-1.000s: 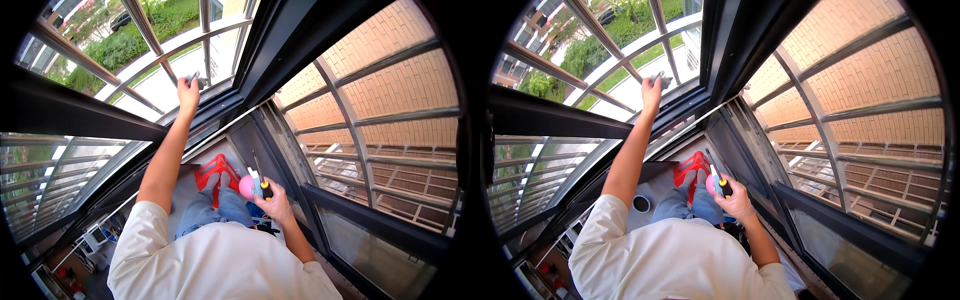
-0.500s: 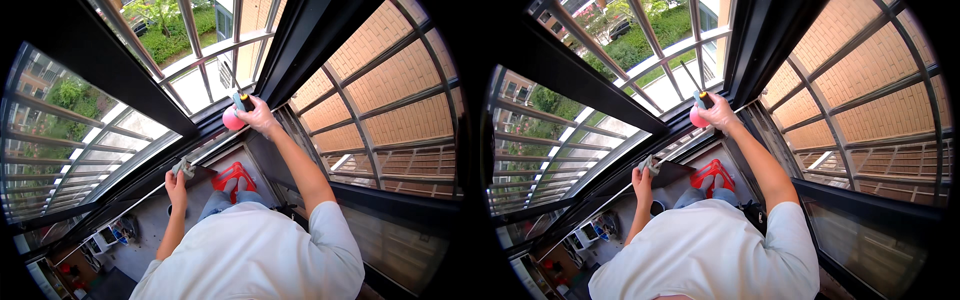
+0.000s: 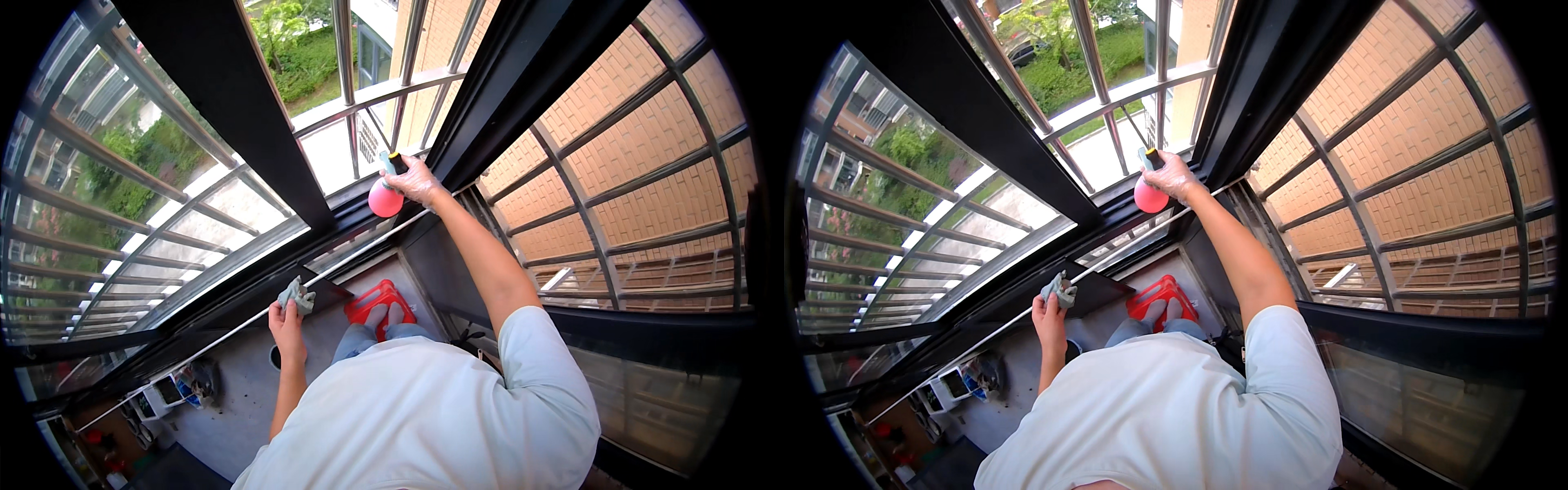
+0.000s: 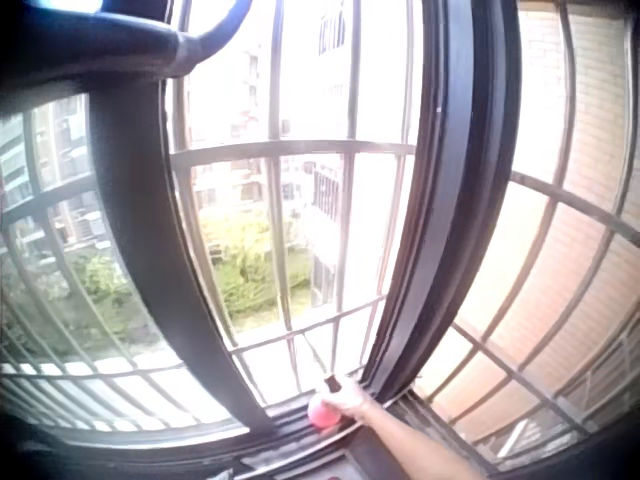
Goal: The person cleans the upper metal frame of a balcony window using a cloth and a screwdriver. They stand on a red plastic stool to reach the high frame, scraping debris from the tracks with the screwdriver and wiping the area with a cloth.
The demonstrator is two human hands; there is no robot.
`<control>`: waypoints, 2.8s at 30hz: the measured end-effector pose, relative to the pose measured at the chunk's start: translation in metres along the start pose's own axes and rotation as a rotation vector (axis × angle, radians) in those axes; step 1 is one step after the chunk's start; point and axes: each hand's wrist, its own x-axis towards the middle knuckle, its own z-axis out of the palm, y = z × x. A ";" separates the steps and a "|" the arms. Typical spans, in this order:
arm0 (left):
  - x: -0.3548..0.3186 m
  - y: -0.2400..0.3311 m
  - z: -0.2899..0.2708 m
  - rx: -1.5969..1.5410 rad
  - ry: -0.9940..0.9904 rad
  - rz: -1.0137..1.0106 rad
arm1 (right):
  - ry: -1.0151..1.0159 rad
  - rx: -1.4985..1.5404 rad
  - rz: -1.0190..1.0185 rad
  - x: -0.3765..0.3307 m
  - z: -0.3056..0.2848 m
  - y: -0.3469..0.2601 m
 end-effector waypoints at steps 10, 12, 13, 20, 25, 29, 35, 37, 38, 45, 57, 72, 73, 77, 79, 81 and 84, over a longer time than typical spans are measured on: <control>0.003 0.000 0.012 0.048 -0.054 -0.039 | 0.087 -0.081 -0.113 0.004 -0.006 0.010; 0.001 0.000 0.016 0.039 -0.081 -0.032 | 0.117 -0.079 -0.108 0.000 -0.006 0.008; 0.001 -0.001 0.020 0.022 -0.101 -0.025 | 0.183 -0.223 -0.206 0.001 -0.010 0.014; 0.007 -0.022 0.025 0.064 -0.132 -0.048 | 0.425 -0.626 -0.475 -0.019 -0.014 0.027; 0.017 -0.004 0.055 0.293 -0.358 0.102 | 0.565 -0.635 -0.634 -0.082 -0.005 -0.006; 0.028 0.015 0.110 0.103 -0.573 -0.174 | 0.450 -0.411 -0.452 -0.148 -0.019 -0.023; 0.038 0.026 0.203 0.108 -0.861 -0.319 | 0.284 0.230 0.146 -0.235 -0.037 -0.018; 0.037 0.017 0.217 0.474 -0.950 -0.134 | 0.276 0.256 0.202 -0.259 -0.039 -0.004; 0.035 0.011 0.222 0.574 -0.923 -0.089 | 0.277 0.253 0.229 -0.269 -0.038 0.001; 0.041 -0.036 0.229 1.203 -1.083 0.668 | 0.406 0.331 0.336 -0.321 -0.018 0.040; 0.047 -0.095 0.229 1.165 -1.105 0.527 | 0.454 0.544 0.358 -0.335 -0.015 0.073; 0.077 -0.131 0.244 1.027 -1.051 0.388 | 0.449 0.516 0.421 -0.294 -0.037 0.096; 0.083 -0.132 0.246 0.974 -1.024 0.197 | 0.448 0.517 0.410 -0.290 -0.039 0.097; 0.090 -0.129 0.263 0.615 -0.940 -0.354 | 0.463 0.526 0.334 -0.276 -0.039 0.110; 0.092 -0.129 0.272 0.631 -1.052 -0.230 | 0.504 0.485 0.271 -0.270 -0.039 0.113; 0.094 -0.126 0.279 0.596 -1.069 -0.276 | 0.565 0.403 0.196 -0.258 -0.041 0.110; 0.091 -0.121 0.296 0.241 -0.993 -0.545 | 0.666 0.226 0.174 -0.239 -0.043 0.121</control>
